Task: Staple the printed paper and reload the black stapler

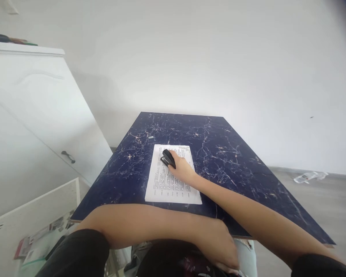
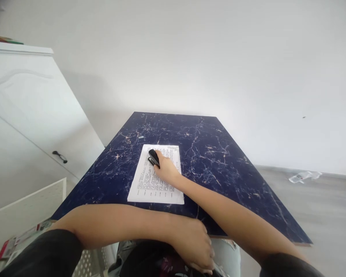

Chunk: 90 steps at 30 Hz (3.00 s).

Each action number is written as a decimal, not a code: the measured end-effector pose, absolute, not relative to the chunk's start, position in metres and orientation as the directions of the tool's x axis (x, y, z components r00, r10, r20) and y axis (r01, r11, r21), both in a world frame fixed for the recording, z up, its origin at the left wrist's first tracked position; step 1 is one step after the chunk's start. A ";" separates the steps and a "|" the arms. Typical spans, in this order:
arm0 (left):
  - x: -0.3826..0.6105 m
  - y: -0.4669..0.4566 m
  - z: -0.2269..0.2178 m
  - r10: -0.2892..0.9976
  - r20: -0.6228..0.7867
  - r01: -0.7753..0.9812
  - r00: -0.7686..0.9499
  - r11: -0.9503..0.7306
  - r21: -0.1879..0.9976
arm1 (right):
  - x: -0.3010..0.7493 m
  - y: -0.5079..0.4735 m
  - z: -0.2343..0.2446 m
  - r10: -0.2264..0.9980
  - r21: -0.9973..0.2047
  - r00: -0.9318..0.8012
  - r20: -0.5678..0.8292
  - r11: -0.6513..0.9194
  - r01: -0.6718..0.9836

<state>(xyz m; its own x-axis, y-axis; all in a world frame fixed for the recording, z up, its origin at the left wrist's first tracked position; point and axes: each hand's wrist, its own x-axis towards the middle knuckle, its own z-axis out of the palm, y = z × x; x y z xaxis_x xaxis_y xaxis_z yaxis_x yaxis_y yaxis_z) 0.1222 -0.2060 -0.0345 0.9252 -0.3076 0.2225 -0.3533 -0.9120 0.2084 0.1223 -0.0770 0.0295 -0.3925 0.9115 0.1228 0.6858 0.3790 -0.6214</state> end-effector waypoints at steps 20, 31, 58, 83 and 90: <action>0.032 -0.094 0.078 0.256 0.827 0.301 0.501 -0.947 0.111 | 0.282 -0.034 0.075 0.876 -0.704 0.030 0.482 0.366 0.609; -0.009 -0.014 0.007 0.834 0.303 0.823 0.462 -0.530 0.204 | 0.327 0.009 0.030 0.844 -0.401 -0.288 0.453 0.482 0.779; -0.002 -0.019 0.012 0.773 0.427 0.799 0.469 -0.577 0.168 | 0.333 -0.001 0.016 0.582 -0.145 -0.663 0.471 0.793 0.592; -0.002 -0.018 0.015 0.810 0.348 0.796 0.472 -0.561 0.225 | 0.310 -0.004 0.013 0.705 -0.230 -0.479 0.522 0.657 0.718; -0.001 -0.017 0.016 0.807 0.320 0.791 0.497 -0.573 0.216 | 0.306 -0.008 0.013 0.747 -0.315 -0.435 0.502 0.627 0.712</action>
